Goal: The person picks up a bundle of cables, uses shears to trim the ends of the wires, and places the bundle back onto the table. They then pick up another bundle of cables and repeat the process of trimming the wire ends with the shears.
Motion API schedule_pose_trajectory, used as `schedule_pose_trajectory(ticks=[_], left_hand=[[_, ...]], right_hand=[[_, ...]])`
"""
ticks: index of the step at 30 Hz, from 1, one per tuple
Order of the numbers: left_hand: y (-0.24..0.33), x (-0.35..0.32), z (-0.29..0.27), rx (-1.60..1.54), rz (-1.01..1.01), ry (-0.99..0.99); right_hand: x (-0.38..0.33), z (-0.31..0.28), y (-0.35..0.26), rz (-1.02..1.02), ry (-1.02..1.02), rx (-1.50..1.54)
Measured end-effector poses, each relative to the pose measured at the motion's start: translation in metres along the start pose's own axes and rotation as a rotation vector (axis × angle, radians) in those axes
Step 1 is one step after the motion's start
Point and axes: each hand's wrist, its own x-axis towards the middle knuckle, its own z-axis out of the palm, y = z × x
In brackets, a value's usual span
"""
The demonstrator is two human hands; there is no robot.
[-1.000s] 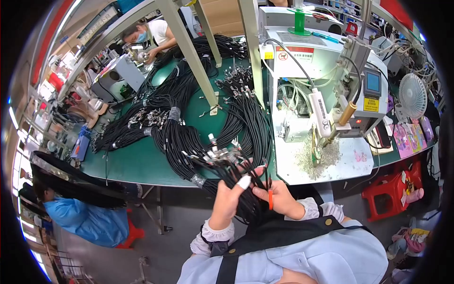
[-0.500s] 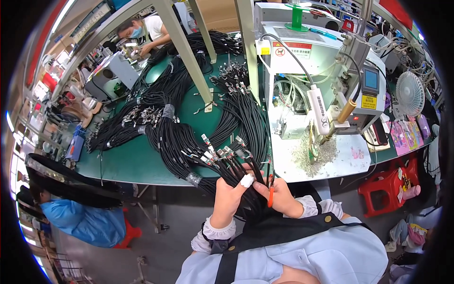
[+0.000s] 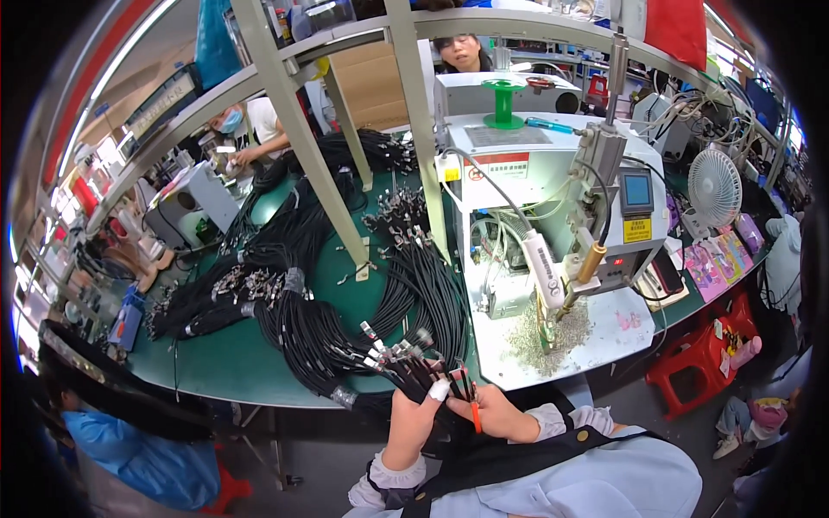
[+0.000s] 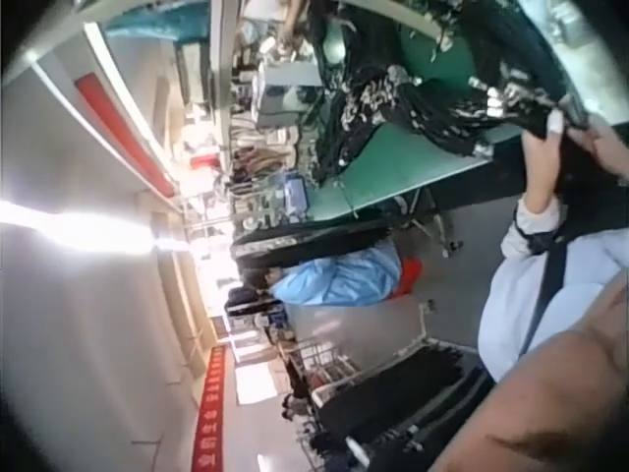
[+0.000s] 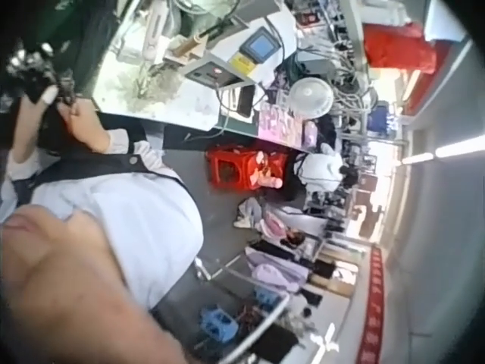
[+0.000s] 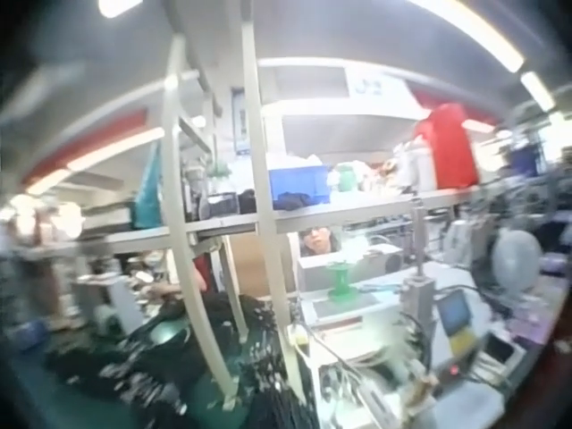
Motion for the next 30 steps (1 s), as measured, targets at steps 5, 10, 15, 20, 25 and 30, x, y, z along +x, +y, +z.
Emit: schedule_pose_trajectory(ticks=[5,10,15,20,25,30], left_hand=[[0.007,0.005,-0.006,0.169,0.008,-0.06],[0.011,0.006,-0.013,0.273,-0.033,-0.073],[-0.007,0.0,-0.009,0.334,0.043,-0.174],[-0.009,-0.004,-0.005,0.281,-0.02,-0.217],[-0.001,0.006,-0.001,0.232,0.004,-0.149],[0.026,0.006,-0.005,0.107,0.014,-0.067]], right_hand=[[-0.002,-0.003,0.0,-0.083,0.054,-0.064],[-0.003,-0.007,-0.032,0.047,0.126,0.211],[0.002,-0.008,-0.008,-0.362,0.102,-0.117],[-0.003,-0.013,-0.015,-0.156,-0.069,0.021],[-0.008,-0.011,-0.016,-0.131,0.063,-0.146],[-0.015,-0.032,-0.05,-0.139,-0.031,-0.688]])
